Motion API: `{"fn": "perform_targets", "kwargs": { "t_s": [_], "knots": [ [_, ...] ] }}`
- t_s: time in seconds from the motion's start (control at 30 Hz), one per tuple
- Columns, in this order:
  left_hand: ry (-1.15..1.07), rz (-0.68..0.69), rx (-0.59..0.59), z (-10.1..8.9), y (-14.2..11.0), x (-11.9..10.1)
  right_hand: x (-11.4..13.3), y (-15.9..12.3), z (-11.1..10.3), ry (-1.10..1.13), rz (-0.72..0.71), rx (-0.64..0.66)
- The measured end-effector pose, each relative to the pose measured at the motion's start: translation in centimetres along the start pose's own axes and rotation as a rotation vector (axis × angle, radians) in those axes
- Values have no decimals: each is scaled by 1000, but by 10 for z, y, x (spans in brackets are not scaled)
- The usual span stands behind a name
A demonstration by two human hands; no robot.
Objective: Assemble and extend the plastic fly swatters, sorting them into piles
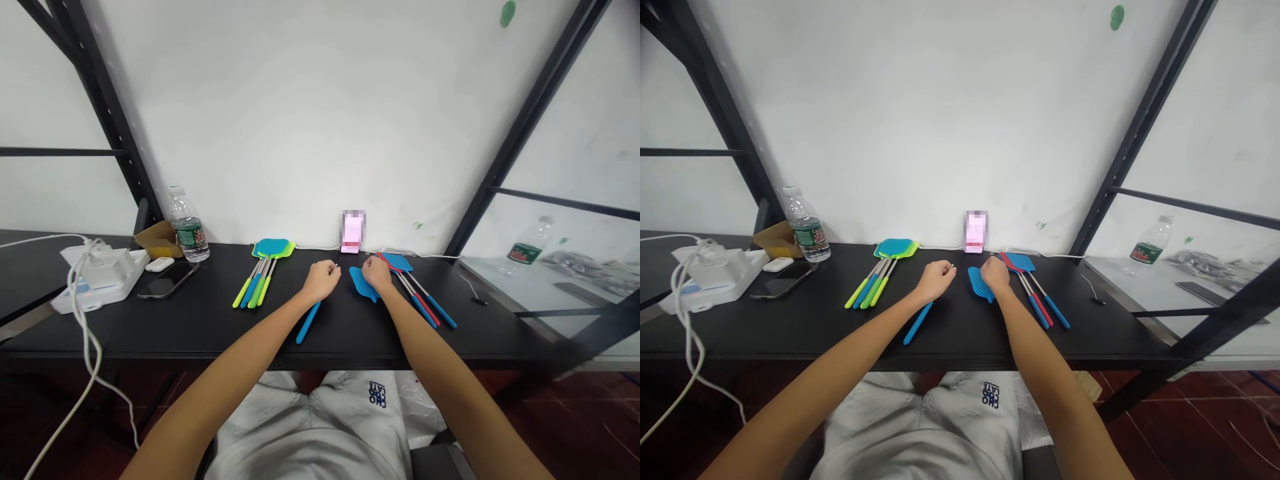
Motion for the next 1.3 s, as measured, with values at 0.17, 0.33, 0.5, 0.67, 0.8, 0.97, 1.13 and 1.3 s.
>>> {"fn": "perform_targets", "kwargs": {
  "t_s": [0.17,0.33,0.5,0.67,0.8,0.97,1.13,1.3],
  "knots": [
    [-29,-14,-87,-6,2,5,5,-4,-2,-17,-16,-16],
    [-60,-36,-216,-18,3,8,15,-7,-10,43,-112,-115],
    [-99,-63,-387,-33,3,9,49,-26,-9,297,-432,-35],
    [-106,-35,-523,-46,-1,2,81,-55,-4,366,-605,133],
    [-121,34,-572,-52,-4,-5,92,-68,-3,377,-656,193],
    [-160,72,-622,-57,-5,-4,101,-79,0,391,-749,270],
    [-161,95,-669,-60,-4,-3,108,-86,0,432,-774,293],
    [-148,129,-702,-67,-6,-8,113,-93,1,438,-820,314]
  ]
}}
Point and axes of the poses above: each hand's wrist, its own y-axis towards the middle knuckle, its own z-axis out of the palm, x = y × z, the point moved 6 cm from there along y, towards the middle knuckle, and after that the axes turned 4 degrees about -y, right-handed, at the moved point
